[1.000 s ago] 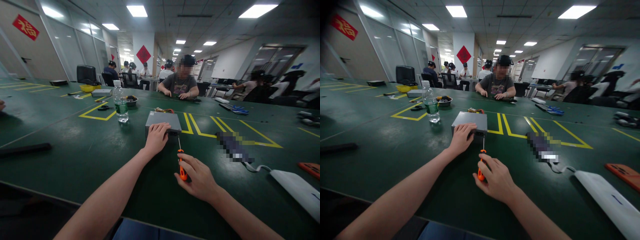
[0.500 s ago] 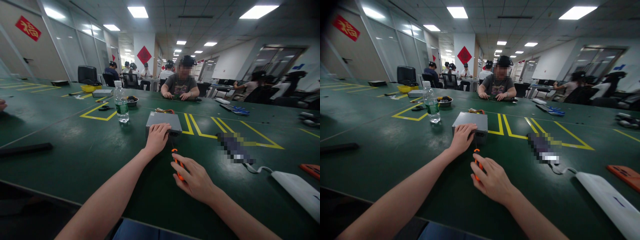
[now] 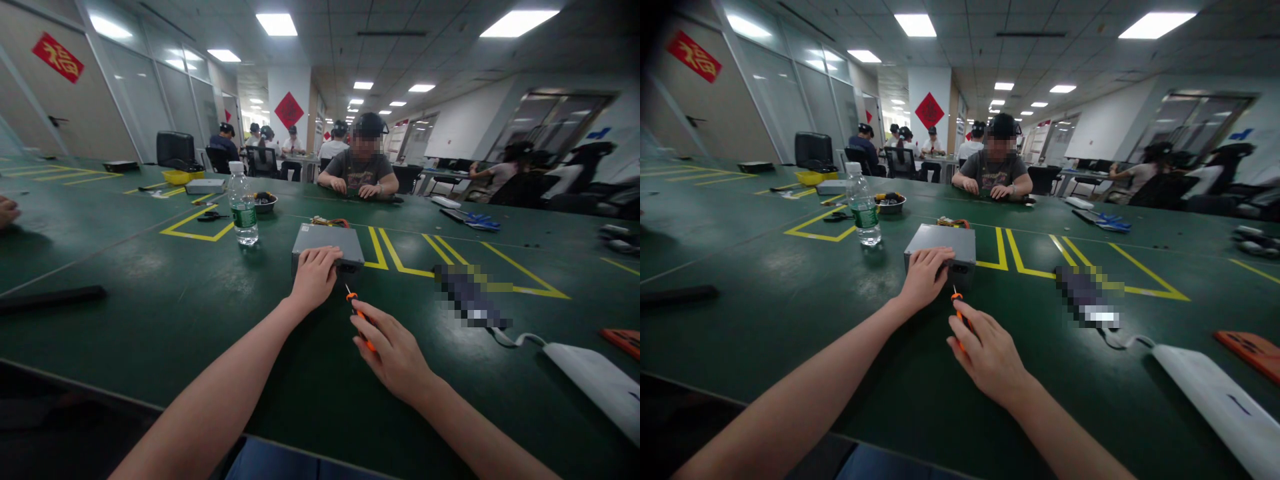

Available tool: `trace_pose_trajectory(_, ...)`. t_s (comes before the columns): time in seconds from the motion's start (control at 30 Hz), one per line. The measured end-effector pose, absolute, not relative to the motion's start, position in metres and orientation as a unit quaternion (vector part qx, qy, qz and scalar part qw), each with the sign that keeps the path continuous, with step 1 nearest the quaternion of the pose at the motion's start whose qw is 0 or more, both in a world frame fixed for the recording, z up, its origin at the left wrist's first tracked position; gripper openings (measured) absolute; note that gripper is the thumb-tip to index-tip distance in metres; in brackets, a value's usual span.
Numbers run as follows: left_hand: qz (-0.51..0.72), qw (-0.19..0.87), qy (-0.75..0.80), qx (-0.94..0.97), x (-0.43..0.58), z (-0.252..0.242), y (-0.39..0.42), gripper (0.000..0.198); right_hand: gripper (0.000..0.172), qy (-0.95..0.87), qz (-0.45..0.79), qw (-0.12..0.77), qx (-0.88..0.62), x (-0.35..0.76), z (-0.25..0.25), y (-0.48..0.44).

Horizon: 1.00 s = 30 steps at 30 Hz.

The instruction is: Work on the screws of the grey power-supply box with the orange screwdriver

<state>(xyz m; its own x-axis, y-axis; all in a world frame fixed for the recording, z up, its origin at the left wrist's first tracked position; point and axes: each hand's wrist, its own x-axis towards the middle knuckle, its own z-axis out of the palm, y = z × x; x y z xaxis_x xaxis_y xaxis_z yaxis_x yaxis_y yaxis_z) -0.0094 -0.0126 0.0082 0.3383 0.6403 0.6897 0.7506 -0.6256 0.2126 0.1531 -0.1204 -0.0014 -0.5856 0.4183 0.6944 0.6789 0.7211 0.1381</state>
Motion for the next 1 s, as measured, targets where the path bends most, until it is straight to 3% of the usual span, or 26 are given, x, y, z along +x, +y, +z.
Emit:
trace_pose_trajectory(0.43, -0.388, 0.068, -0.430, -0.812, -0.009, 0.007, -0.010, 0.027, 0.031, -0.839, -0.149, 0.394, -0.344, 0.161, 0.002, -0.117)
trace_pose_trajectory(0.6, -0.393, 0.067, -0.427, -0.812, -0.009, 0.007, -0.011, 0.028, 0.022, -0.866, -0.235, 0.314, -0.309, 0.150, 0.002, -0.120)
trace_pose_trajectory(0.73, -0.394, 0.069, -0.423, -0.813, -0.009, 0.007, -0.012, 0.031, 0.010, -0.884, -0.234, 0.279, -0.292, 0.144, 0.002, -0.123)
trace_pose_trajectory(1.0, -0.381, 0.080, -0.427, -0.816, -0.010, 0.009, -0.014, 0.034, 0.031, -0.923, -0.147, 0.182, -0.305, 0.140, 0.013, -0.126)
